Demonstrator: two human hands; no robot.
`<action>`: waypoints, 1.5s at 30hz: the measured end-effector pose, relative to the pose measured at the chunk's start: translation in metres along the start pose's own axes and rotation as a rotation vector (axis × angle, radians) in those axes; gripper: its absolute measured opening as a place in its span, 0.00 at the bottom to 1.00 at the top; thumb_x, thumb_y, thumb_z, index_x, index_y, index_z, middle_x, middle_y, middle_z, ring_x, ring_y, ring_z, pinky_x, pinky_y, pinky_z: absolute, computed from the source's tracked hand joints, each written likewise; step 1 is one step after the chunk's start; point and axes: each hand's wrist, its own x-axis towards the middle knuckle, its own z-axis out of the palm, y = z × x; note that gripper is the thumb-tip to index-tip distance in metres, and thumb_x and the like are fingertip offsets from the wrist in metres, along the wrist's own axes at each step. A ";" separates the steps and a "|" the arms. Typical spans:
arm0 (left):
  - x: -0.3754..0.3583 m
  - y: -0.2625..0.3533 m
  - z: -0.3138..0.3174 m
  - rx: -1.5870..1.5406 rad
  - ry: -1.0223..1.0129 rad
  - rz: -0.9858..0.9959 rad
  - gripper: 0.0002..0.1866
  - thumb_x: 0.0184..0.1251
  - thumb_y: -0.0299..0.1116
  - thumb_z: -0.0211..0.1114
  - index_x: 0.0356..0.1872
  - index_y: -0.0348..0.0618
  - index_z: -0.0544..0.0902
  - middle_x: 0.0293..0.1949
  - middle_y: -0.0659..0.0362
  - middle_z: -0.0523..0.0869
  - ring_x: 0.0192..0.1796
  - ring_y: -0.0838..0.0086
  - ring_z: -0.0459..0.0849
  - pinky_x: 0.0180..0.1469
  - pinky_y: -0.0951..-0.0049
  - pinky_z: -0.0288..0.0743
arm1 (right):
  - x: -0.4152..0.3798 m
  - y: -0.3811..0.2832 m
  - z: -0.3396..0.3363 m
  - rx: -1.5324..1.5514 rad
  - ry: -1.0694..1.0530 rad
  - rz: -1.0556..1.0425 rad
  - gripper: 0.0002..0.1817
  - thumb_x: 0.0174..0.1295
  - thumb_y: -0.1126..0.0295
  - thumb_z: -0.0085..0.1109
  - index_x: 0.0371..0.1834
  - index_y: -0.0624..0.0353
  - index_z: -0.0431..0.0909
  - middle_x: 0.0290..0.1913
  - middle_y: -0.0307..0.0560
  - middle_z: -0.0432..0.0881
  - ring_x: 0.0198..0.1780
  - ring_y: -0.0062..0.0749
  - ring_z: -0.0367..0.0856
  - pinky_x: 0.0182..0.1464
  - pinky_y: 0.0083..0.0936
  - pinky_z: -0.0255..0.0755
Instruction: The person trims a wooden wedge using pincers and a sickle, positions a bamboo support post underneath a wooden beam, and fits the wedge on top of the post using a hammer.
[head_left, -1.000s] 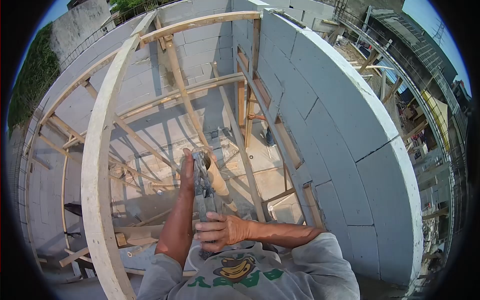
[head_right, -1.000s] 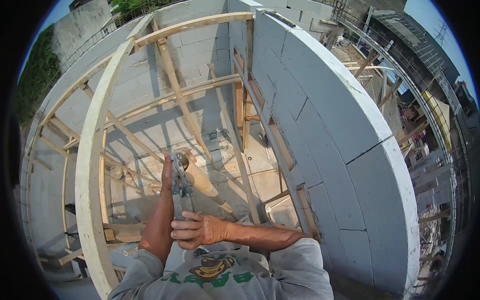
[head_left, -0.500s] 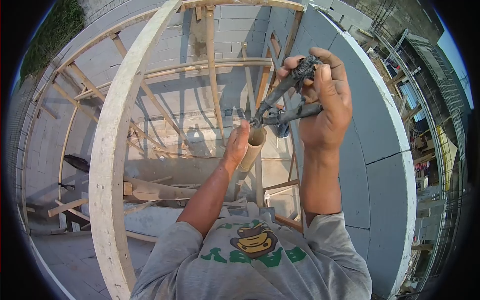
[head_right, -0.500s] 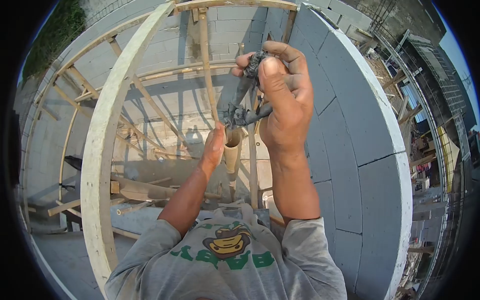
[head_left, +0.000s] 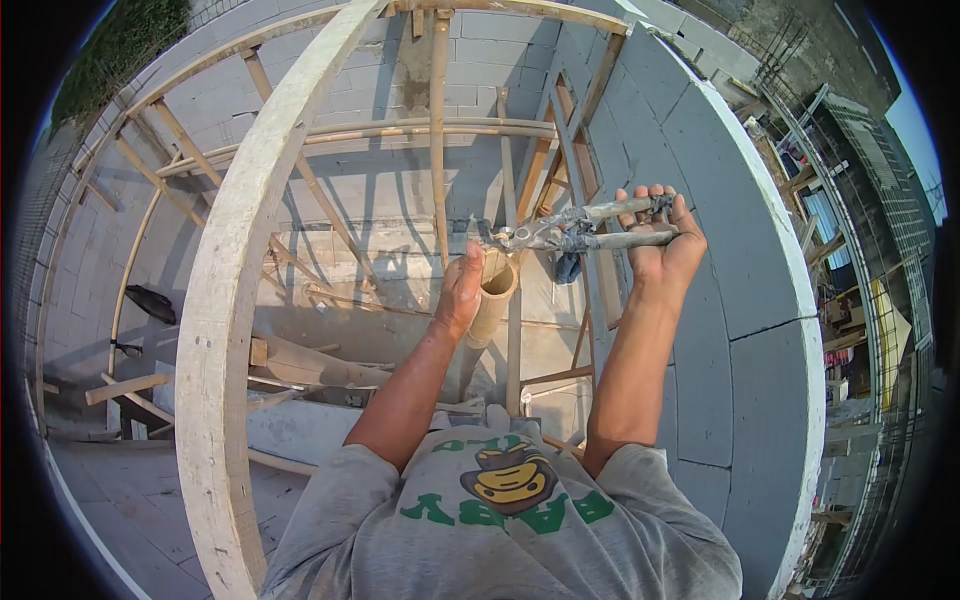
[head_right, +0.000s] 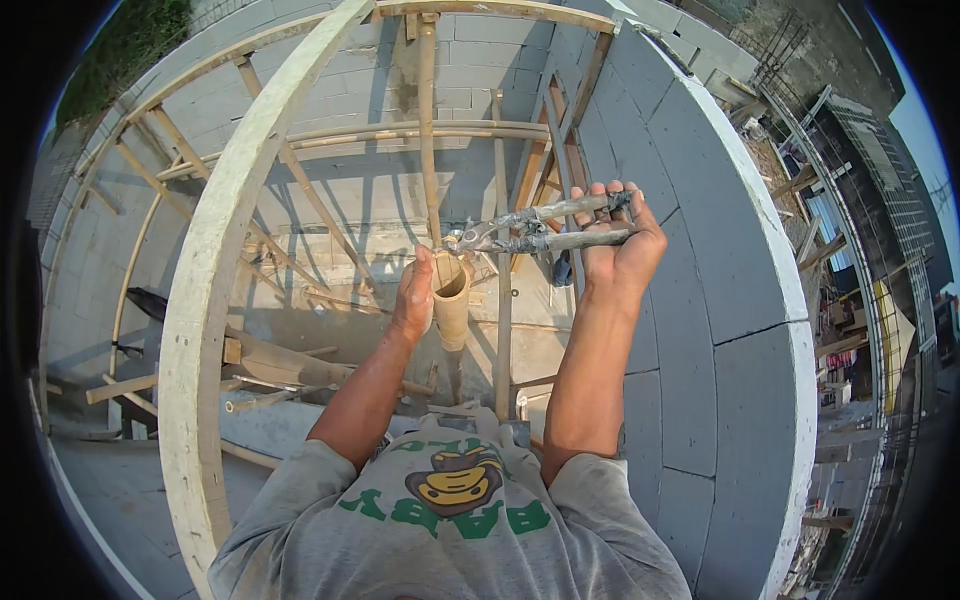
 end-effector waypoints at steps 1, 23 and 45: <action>0.002 -0.005 -0.003 -0.034 0.012 -0.007 0.34 0.77 0.63 0.41 0.28 0.40 0.76 0.26 0.64 0.71 0.34 0.76 0.68 0.42 0.71 0.66 | -0.002 0.000 -0.003 -0.007 -0.034 -0.019 0.12 0.70 0.71 0.45 0.52 0.66 0.68 0.47 0.55 0.72 0.50 0.48 0.75 0.59 0.61 0.72; 0.008 0.034 -0.024 -0.034 -0.080 -0.052 0.13 0.69 0.38 0.62 0.38 0.37 0.84 0.33 0.60 0.86 0.35 0.80 0.80 0.40 0.78 0.73 | -0.078 -0.012 -0.064 -0.753 -0.365 0.140 0.40 0.45 0.87 0.40 0.70 0.64 0.65 0.59 0.51 0.73 0.59 0.33 0.71 0.44 0.22 0.69; 0.010 0.029 -0.015 0.137 -0.006 0.145 0.11 0.72 0.35 0.57 0.37 0.37 0.78 0.29 0.57 0.83 0.32 0.73 0.79 0.39 0.74 0.71 | -0.084 -0.093 -0.090 -0.525 -0.242 0.045 0.39 0.45 0.85 0.43 0.69 0.60 0.67 0.64 0.56 0.67 0.56 0.36 0.73 0.51 0.32 0.72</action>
